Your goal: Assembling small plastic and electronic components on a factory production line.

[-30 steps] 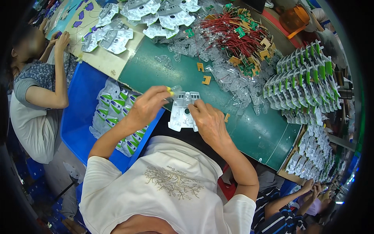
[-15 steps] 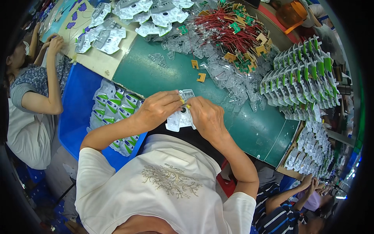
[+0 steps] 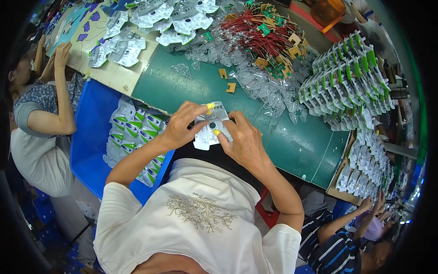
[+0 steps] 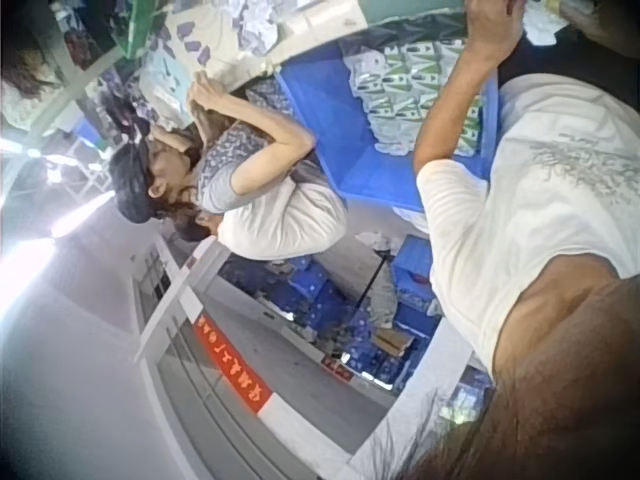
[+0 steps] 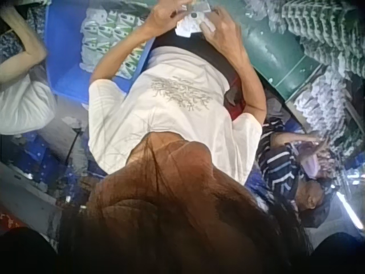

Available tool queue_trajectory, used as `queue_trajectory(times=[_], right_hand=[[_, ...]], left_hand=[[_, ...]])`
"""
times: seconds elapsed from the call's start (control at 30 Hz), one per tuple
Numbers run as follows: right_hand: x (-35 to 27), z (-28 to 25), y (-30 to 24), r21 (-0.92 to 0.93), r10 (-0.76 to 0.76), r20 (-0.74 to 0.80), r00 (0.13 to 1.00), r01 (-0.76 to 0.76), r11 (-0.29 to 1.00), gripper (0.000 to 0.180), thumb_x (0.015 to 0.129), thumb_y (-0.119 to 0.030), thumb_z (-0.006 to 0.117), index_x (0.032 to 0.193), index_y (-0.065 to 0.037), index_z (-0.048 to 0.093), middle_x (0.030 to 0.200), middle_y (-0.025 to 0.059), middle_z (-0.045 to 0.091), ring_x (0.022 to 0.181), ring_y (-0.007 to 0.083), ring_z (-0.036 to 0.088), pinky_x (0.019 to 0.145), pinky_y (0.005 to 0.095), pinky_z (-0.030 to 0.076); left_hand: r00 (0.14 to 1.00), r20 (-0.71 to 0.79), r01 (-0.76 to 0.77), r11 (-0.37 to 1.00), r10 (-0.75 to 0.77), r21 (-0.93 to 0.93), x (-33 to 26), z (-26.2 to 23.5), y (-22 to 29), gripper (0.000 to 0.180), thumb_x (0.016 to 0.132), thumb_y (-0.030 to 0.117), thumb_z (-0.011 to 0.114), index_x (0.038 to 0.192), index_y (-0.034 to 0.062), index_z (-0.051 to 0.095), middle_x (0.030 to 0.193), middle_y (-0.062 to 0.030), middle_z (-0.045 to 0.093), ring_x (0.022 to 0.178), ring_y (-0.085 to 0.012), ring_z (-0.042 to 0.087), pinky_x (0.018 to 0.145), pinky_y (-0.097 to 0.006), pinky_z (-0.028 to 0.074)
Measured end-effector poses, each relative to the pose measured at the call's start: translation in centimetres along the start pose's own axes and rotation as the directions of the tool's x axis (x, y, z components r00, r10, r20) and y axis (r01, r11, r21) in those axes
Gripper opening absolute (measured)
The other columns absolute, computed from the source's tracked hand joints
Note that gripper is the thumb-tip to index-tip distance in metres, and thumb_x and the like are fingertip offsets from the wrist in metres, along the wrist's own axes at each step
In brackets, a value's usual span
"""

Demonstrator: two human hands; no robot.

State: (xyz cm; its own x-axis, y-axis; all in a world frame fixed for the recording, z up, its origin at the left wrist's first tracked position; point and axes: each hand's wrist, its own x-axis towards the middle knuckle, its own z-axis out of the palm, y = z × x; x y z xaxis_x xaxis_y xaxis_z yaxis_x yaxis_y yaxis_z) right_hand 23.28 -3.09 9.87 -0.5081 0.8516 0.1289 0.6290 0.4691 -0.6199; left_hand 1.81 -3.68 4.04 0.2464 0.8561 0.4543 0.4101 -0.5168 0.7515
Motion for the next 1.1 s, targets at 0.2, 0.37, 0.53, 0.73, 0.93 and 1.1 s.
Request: queue_trajectory(times=[0.2,0.37,0.53,0.73,0.93,1.1], right_hand=[[-0.2,-0.3,0.2,0.009,-0.012,0.001,1.000,0.012,1.000,0.024,0.078,-0.009,0.075,0.099,0.001,0.069,0.107,0.0160,0.062,0.083,0.0352,0.067,0.068,0.0430,0.056],[-0.7,-2.8,-0.5,0.607,0.194,0.176,0.965,-0.261,0.751,0.027,0.082,0.013,0.058,0.104,0.004,0.070,0.105,0.0176,0.070,0.086,0.0282,0.071,0.075,0.0334,0.057],[-1.6,-2.1,-1.9,0.265,0.014,-0.041,0.999,-0.002,0.964,0.025,0.081,0.011,0.062,0.104,0.002,0.071,0.100,0.0161,0.070,0.083,0.0295,0.070,0.073,0.0345,0.057],[-2.9,2.4,-1.5,-0.076,-0.180,-0.083,0.980,0.174,0.982,0.031,0.069,0.002,0.073,0.100,-0.003,0.071,0.095,0.0087,0.066,0.072,0.0233,0.064,0.060,0.0342,0.052],[-3.1,0.5,-1.1,0.109,-0.038,-0.257,0.966,0.068,0.992,0.031,0.068,0.006,0.072,0.097,-0.005,0.071,0.092,0.0095,0.065,0.066,0.0211,0.062,0.053,0.0312,0.049],[-5.1,1.7,0.9,0.226,0.295,-0.222,0.930,-0.245,0.943,0.028,0.082,-0.002,0.071,0.108,-0.005,0.061,0.075,0.0104,0.064,0.059,0.0239,0.064,0.052,0.0361,0.049]], left_hand=[[0.965,0.251,-0.075,0.997,0.077,-0.019,1.8,-1.0,0.2,0.068,0.080,-0.004,0.071,0.143,0.0090,0.048,0.103,-0.0056,0.071,0.090,-0.0275,0.059,0.085,-0.040,0.044],[0.926,0.377,-0.063,0.993,0.020,0.103,1.7,-1.4,0.7,0.069,0.079,-0.005,0.068,0.144,0.0096,0.048,0.105,-0.0042,0.071,0.088,-0.0268,0.057,0.084,-0.040,0.044],[0.925,0.380,-0.094,0.983,0.027,0.159,1.4,-1.1,0.8,0.069,0.077,-0.002,0.066,0.143,0.0111,0.049,0.106,-0.0033,0.070,0.090,-0.0266,0.056,0.083,-0.038,0.044],[0.948,0.317,-0.045,0.997,0.022,0.066,1.1,-0.9,0.6,0.070,0.082,0.000,0.064,0.148,0.0109,0.043,0.108,-0.0051,0.070,0.093,-0.0250,0.055,0.083,-0.037,0.041],[0.942,0.335,0.036,0.998,-0.016,-0.054,1.6,-1.5,0.1,0.064,0.088,-0.003,0.058,0.149,0.0069,0.040,0.115,-0.0049,0.070,0.096,-0.0270,0.054,0.090,-0.040,0.040],[0.936,0.351,0.023,0.998,0.002,-0.066,2.2,-0.6,-0.2,0.065,0.088,-0.005,0.055,0.150,0.0045,0.039,0.116,-0.0077,0.070,0.099,-0.0296,0.053,0.094,-0.041,0.038]])
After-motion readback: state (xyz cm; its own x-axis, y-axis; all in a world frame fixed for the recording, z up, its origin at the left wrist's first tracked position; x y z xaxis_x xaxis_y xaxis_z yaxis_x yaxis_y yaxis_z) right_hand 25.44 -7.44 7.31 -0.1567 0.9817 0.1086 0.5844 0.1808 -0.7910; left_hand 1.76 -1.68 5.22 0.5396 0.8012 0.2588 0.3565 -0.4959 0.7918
